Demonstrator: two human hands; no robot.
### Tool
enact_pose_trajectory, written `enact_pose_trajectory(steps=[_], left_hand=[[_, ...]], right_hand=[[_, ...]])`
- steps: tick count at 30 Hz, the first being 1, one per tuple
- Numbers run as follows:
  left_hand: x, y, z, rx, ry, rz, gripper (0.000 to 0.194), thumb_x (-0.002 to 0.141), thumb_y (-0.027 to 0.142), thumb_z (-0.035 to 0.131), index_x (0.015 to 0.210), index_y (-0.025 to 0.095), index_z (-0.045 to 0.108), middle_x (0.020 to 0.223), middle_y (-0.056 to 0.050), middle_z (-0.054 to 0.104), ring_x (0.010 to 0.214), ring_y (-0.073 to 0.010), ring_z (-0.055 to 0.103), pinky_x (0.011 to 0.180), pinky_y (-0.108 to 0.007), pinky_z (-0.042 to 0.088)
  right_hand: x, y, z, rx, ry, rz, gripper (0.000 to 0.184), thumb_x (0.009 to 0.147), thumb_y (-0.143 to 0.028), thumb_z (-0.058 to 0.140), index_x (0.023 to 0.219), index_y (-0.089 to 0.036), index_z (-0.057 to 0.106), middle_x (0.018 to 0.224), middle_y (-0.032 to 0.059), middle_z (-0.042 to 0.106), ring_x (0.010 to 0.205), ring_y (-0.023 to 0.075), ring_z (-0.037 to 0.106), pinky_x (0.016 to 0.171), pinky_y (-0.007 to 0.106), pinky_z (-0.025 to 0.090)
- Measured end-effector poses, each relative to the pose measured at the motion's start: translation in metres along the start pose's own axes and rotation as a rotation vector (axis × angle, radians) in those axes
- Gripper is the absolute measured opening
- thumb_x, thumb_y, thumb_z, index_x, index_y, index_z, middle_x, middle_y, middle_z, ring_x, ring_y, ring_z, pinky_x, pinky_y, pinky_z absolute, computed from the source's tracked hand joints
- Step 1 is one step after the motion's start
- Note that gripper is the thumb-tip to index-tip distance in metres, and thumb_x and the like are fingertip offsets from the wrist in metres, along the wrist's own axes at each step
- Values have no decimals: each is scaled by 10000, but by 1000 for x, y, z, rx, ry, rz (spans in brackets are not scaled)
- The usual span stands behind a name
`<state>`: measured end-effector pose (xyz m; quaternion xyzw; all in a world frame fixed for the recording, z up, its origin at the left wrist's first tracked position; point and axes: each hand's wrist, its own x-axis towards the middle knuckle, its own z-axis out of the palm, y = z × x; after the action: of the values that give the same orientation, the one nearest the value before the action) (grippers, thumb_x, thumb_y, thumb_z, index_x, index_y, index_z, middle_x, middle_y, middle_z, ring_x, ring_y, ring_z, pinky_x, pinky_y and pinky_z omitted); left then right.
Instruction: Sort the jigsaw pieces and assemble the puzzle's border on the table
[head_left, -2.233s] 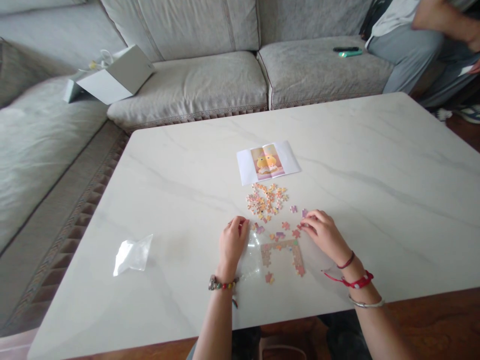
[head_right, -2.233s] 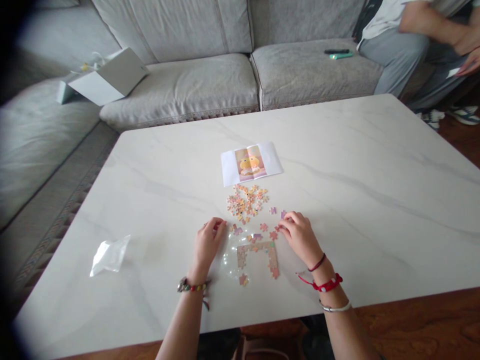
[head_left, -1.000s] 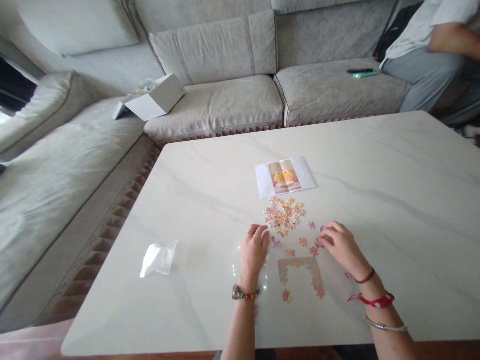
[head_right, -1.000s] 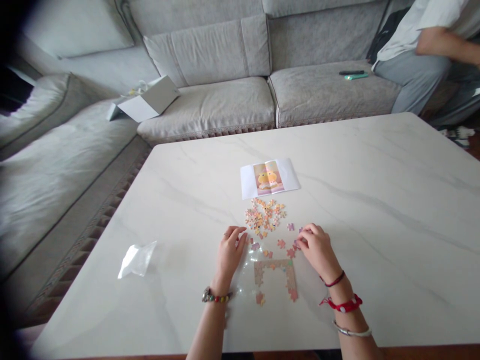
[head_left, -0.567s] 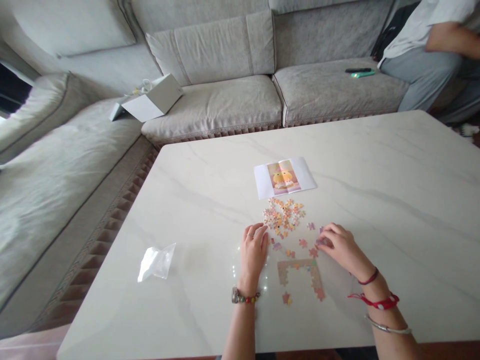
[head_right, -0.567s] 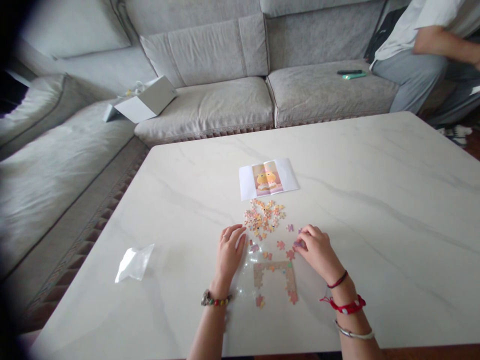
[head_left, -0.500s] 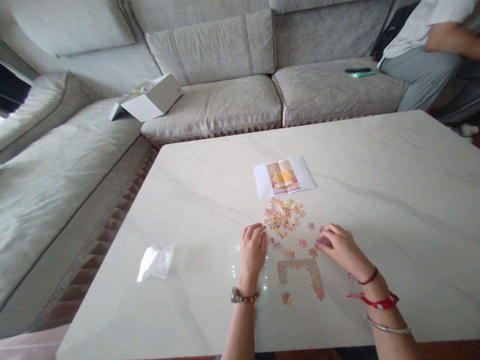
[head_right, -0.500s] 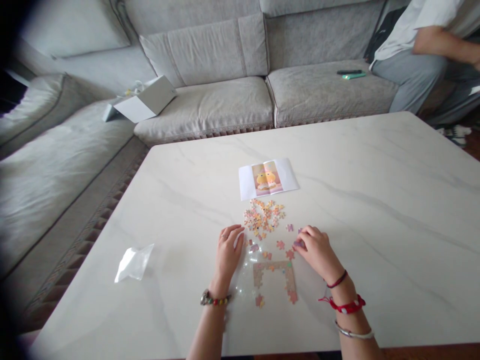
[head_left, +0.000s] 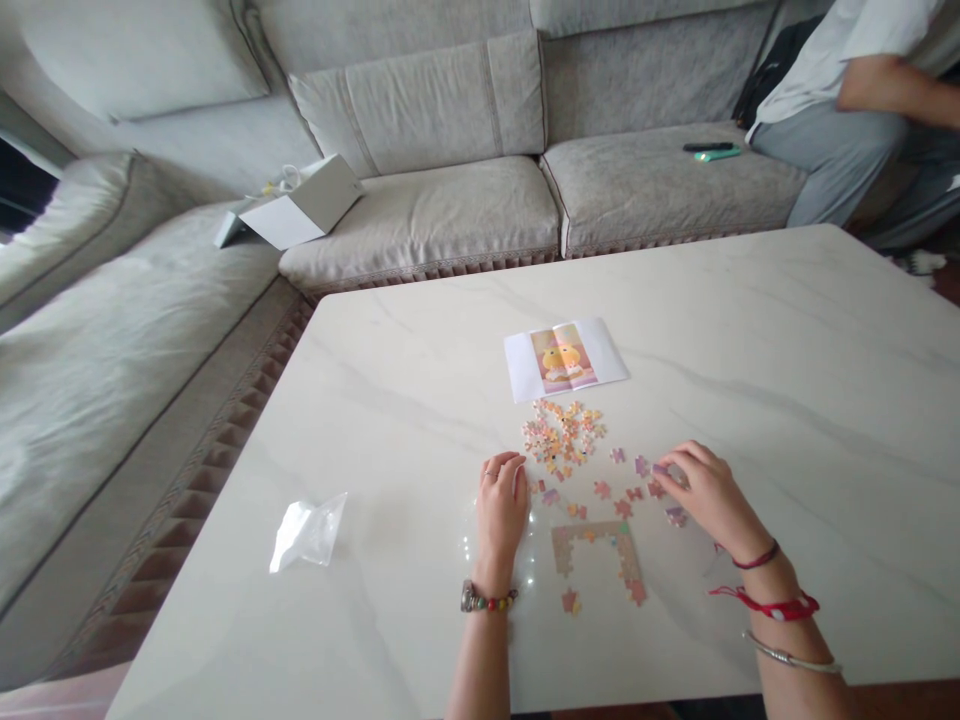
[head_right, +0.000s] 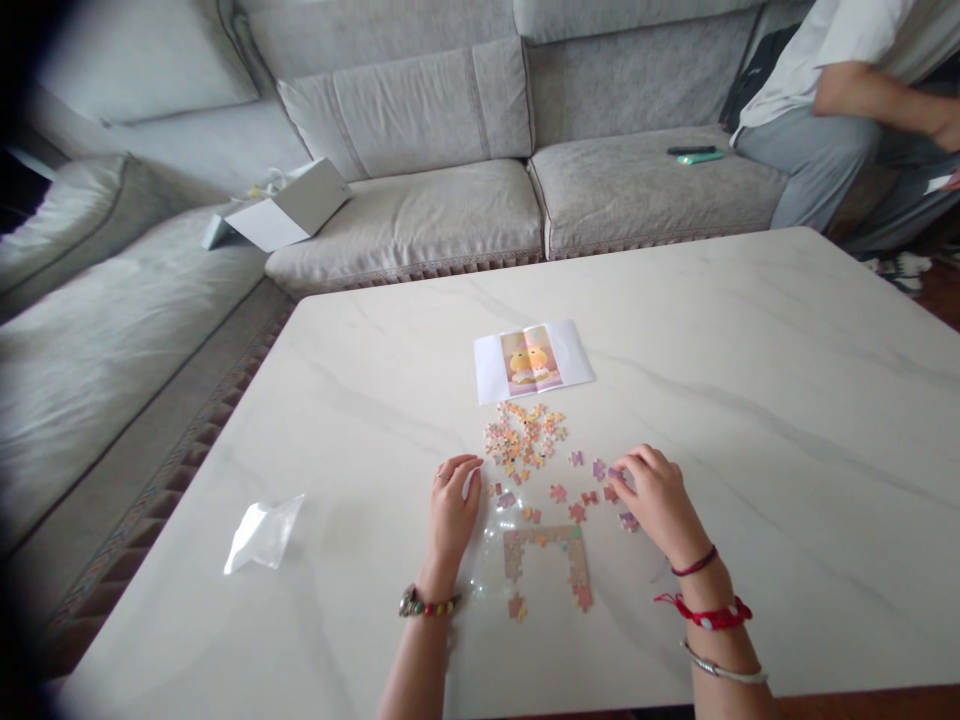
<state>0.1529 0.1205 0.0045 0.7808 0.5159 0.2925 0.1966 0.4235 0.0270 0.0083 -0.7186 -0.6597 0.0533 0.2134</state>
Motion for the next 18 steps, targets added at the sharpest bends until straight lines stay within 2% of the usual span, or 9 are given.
enact_pose_trajectory(steps=[10,14,18], left_hand=[[0,-5,3,-3,14,8,188,821,152,426,909,180,590,949,-57,575,919,-178,505,836,-347,435],[-1,-3,2,4,9,4,189,822,152,425,904,176,593,947,-59,575,915,-177,507,831,-341,437],[-1,-3,3,3,-2,-5,194,822,147,420,901,174,595,946,-60,580,917,-175,507,825,-332,438]], right_hand=[[-8,16,-1,-79,5,126,157,773,-308,486,713,-191,572,770,54,589,739,188,565,672,320,433],[-11,20,2,-28,-21,132,131,758,-298,493,733,-194,569,760,48,596,735,191,569,668,321,441],[-7,16,5,13,21,141,124,761,-281,484,780,-187,562,805,60,599,758,192,571,688,327,446]])
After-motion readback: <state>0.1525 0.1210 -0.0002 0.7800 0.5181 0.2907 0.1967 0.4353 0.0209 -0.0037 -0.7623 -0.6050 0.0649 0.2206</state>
